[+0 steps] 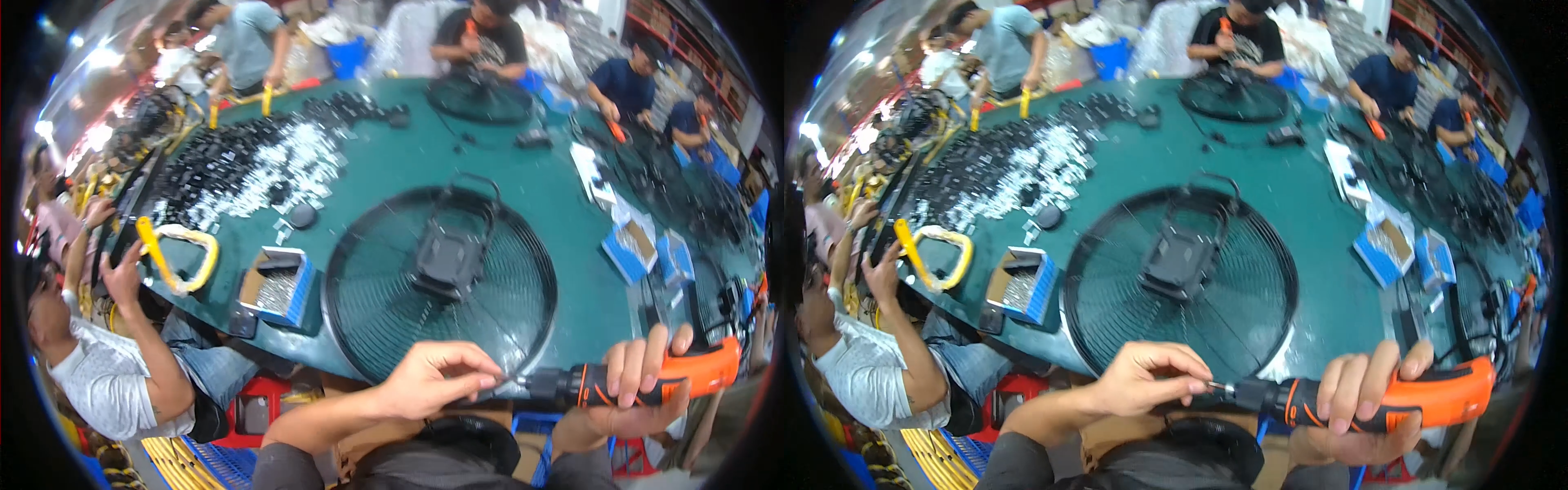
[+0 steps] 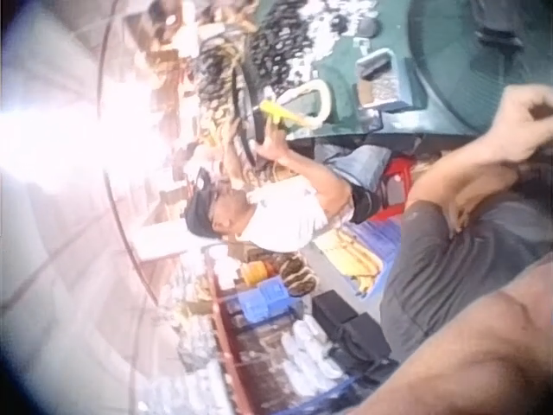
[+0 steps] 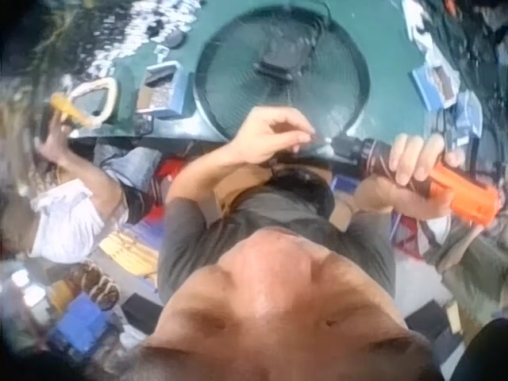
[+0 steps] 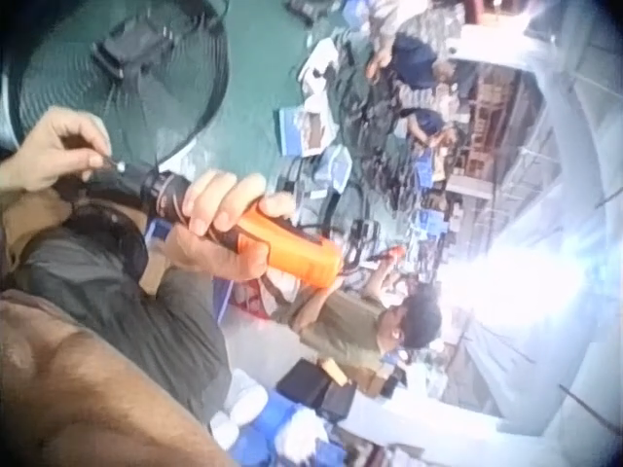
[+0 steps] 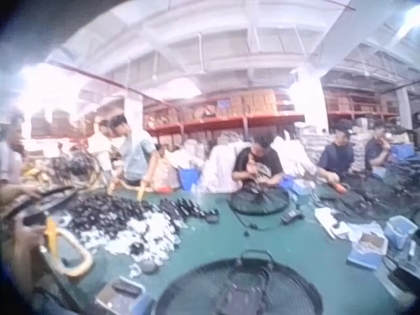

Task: Assembling components of a fan using an electric screwdriver.

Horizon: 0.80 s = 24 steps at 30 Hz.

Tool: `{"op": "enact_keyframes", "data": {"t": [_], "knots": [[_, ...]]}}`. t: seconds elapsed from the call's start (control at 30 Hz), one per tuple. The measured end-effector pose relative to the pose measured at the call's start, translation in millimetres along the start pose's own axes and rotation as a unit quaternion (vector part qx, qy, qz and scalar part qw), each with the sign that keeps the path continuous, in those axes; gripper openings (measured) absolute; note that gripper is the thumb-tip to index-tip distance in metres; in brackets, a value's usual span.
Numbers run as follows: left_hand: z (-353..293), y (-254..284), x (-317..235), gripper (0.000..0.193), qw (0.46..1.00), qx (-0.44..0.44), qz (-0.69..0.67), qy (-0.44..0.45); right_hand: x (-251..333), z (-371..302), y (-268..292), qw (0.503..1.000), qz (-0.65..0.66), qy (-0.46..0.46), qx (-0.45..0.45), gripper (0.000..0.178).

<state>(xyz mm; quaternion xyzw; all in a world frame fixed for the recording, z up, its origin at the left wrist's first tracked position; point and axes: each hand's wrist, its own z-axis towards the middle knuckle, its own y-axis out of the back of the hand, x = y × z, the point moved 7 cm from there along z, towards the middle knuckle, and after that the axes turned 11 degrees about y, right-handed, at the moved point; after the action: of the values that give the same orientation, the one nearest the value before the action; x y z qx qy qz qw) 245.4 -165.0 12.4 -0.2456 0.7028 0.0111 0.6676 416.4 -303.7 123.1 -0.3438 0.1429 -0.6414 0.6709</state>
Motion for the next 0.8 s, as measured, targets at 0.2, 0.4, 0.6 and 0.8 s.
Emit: {"op": "enact_keyframes", "data": {"t": [0.2, 0.4, 0.6, 0.8], "knots": [[31.1, -11.2, -24.0, 0.012, 0.973, -0.020, 0.227, -0.049, 20.4, 10.6, 16.1, 0.997, -0.069, 0.019, 0.032, 0.043], [113.5, -49.9, -48.1, 0.016, 0.867, 0.055, 0.463, -0.174, 33.3, 36.7, 22.5, 0.970, -0.192, 0.051, 0.139, 0.046], [195.8, -66.1, -22.1, 0.031, 0.748, 0.194, 0.631, -0.070, -0.7, 50.7, 77.1, 0.947, -0.285, -0.013, 0.150, 0.046], [235.4, -64.8, 18.7, 0.036, 0.671, 0.281, 0.682, 0.070, -35.5, 49.0, 122.1, 0.923, -0.353, -0.097, 0.120, 0.040]]}}
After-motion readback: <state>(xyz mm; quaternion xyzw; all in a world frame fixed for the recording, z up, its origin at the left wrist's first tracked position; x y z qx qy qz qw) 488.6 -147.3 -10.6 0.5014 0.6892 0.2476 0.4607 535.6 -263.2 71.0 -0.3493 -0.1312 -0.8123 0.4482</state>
